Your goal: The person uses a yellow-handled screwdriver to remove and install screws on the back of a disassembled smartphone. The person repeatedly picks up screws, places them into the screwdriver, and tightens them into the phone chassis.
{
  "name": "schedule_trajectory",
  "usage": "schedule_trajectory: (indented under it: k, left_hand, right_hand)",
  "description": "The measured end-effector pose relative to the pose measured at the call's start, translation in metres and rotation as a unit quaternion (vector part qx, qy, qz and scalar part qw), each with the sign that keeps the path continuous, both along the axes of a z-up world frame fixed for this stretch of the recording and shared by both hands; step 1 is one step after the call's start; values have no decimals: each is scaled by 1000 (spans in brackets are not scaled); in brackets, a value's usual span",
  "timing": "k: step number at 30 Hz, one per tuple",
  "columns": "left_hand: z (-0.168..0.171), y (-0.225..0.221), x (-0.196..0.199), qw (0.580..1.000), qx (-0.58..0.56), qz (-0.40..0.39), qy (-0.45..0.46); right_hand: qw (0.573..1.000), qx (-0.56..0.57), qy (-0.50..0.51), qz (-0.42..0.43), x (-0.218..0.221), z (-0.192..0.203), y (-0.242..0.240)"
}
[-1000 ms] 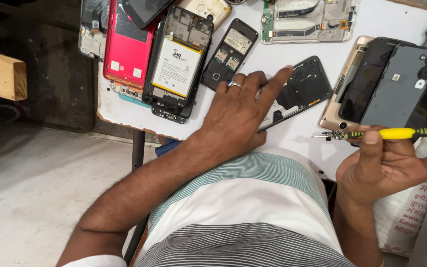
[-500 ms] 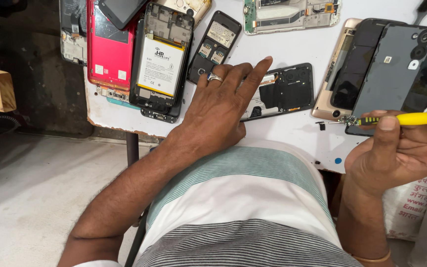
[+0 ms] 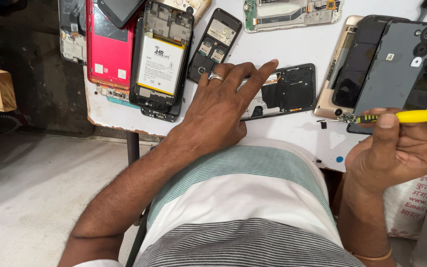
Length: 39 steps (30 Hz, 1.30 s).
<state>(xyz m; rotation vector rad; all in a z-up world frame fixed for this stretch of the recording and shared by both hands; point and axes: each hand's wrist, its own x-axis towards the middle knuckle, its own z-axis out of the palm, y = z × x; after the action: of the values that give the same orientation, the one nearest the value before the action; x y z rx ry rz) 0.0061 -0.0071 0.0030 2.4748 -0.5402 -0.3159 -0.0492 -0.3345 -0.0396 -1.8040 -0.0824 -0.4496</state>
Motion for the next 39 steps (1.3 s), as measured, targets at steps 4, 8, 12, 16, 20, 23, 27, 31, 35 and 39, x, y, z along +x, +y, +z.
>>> schedule_trajectory:
  k: [4, 8, 12, 16, 20, 23, 27, 31, 35, 39]
  left_hand:
    - [6, 3, 0, 1000, 0, -5, 12]
    - [15, 21, -8, 999, -35, 17, -16]
    - [22, 56, -30, 994, -66, 81, -28]
    - [16, 78, -56, 984, -89, 152, 8]
    - [-2, 75, -64, 984, -104, 142, 29]
    - [-16, 70, -60, 983, -126, 135, 25]
    - [-28, 70, -59, 979, -150, 133, 41]
    - [-29, 68, -57, 982, -137, 122, 52]
    - [-31, 65, -52, 986, -113, 114, 33]
    - [-34, 60, -50, 986, -106, 124, 35]
  right_hand:
    - [1000, 10, -5, 0, 2, 8, 9]
    - [999, 32, -6, -9, 6, 18, 19]
    - [1000, 17, -13, -9, 10, 22, 36]
    - [999, -13, -24, 46, 22, 17, 59]
    - [993, -43, -8, 110, 35, 5, 77]
    - [985, -78, -3, 156, 51, -5, 90]
    - [964, -169, -4, 206, 65, -3, 108]
    - [921, -309, -34, 234, 76, 10, 125]
    - [913, -346, -47, 210, 78, 18, 137]
    - [933, -308, -44, 178, 76, 15, 140]
